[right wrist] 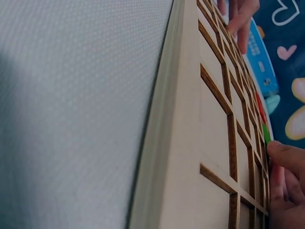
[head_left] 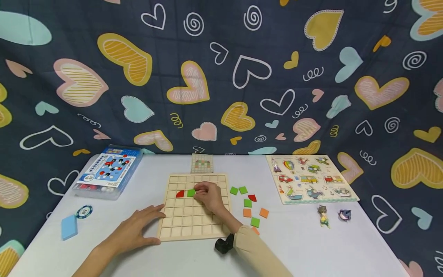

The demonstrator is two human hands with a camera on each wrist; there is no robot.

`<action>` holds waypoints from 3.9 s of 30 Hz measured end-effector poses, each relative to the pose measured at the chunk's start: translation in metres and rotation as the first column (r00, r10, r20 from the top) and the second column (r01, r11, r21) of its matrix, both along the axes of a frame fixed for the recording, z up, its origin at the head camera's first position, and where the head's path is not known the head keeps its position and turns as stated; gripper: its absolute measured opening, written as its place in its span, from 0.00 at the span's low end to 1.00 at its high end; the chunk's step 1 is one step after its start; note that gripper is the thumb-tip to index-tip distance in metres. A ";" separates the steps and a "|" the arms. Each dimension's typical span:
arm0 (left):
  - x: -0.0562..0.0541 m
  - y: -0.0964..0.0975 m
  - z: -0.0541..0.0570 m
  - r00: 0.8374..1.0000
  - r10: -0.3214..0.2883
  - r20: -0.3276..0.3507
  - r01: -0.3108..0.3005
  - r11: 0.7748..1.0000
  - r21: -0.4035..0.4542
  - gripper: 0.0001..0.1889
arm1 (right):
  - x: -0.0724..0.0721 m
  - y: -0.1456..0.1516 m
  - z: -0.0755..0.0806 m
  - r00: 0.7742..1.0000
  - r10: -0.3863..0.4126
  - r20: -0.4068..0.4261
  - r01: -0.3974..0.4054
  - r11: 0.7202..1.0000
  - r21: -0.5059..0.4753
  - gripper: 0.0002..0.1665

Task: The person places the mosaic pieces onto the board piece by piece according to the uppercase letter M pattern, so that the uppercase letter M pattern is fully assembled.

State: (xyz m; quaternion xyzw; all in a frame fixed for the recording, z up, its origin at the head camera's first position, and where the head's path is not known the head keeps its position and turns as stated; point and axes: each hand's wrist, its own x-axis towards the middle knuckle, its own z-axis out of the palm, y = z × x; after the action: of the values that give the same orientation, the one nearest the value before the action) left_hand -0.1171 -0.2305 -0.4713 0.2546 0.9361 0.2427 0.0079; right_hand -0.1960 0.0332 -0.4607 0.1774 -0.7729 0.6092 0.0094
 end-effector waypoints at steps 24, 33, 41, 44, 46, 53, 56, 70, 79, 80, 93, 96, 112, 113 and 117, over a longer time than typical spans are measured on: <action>0.001 -0.002 0.000 1.000 -0.010 -0.005 0.010 1.000 0.009 0.36 | -0.015 -0.005 -0.019 1.000 -0.002 -0.024 0.002 0.999 0.034 0.14; 0.001 -0.002 0.001 1.000 -0.006 -0.010 0.006 1.000 0.011 0.37 | -0.014 0.016 -0.016 0.996 0.063 0.070 -0.055 0.993 -0.105 0.15; 0.000 -0.002 0.000 1.000 -0.008 -0.008 0.008 1.000 0.008 0.37 | -0.011 0.070 -0.011 0.993 -0.012 0.115 0.021 0.996 -0.084 0.16; 0.000 -0.002 0.000 1.000 -0.008 0.006 0.008 1.000 0.001 0.37 | -0.006 0.096 -0.008 0.987 -0.082 0.141 0.090 0.995 -0.053 0.16; 0.000 -0.002 0.000 1.000 -0.005 0.016 0.005 1.000 -0.003 0.37 | -0.002 0.115 -0.005 0.979 -0.129 0.161 0.132 0.991 -0.013 0.15; -0.001 -0.002 0.001 1.000 -0.006 0.007 0.006 1.000 -0.004 0.37 | 0.029 0.181 0.006 0.962 -0.200 0.186 0.174 0.974 0.147 0.17; -0.002 -0.001 0.002 1.000 -0.006 0.006 0.006 1.000 0.002 0.37 | 0.044 0.201 0.004 0.954 -0.244 0.174 0.204 0.954 0.218 0.19; -0.001 -0.003 -0.002 1.000 -0.008 -0.001 0.008 1.000 0.008 0.37 | 0.063 0.211 -0.021 0.934 -0.333 0.132 0.292 0.921 0.259 0.17; 0.001 -0.005 -0.001 1.000 -0.010 -0.012 0.010 1.000 0.008 0.36 | 0.064 0.203 -0.020 0.918 -0.330 0.221 0.315 0.943 0.105 0.16; 0.001 -0.005 -0.001 1.000 -0.010 -0.011 0.010 1.000 0.006 0.36 | 0.063 0.200 -0.019 0.912 -0.337 0.235 0.323 0.941 0.096 0.16; 0.002 -0.006 -0.003 1.000 -0.005 0.009 0.004 1.000 0.021 0.36 | 0.044 0.161 -0.009 0.899 -0.336 0.279 0.334 0.941 0.058 0.16; 0.002 -0.005 -0.002 1.000 -0.005 0.012 0.004 1.000 0.019 0.36 | 0.038 0.149 -0.009 0.900 -0.331 0.284 0.337 0.941 0.030 0.15; 0.004 -0.005 -0.001 1.000 -0.008 0.008 0.008 1.000 -0.008 0.37 | 0.013 0.083 -0.014 0.949 -0.192 0.251 0.220 0.972 -0.085 0.15; 0.005 -0.005 -0.001 1.000 -0.005 0.008 0.005 1.000 -0.011 0.37 | 0.012 0.078 -0.016 0.954 -0.165 0.251 0.194 0.977 -0.094 0.15; 0.006 -0.007 0.001 1.000 0.000 0.005 0.001 1.000 -0.013 0.37 | 0.009 0.059 -0.014 0.969 -0.079 0.234 0.112 0.985 -0.129 0.15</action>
State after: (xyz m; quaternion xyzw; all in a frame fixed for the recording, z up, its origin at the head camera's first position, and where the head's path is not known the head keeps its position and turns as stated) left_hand -0.1112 -0.2371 -0.4708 0.2542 0.9375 0.2374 0.0118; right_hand -0.1866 0.0925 -0.4751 0.0677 -0.7313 0.6777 -0.0374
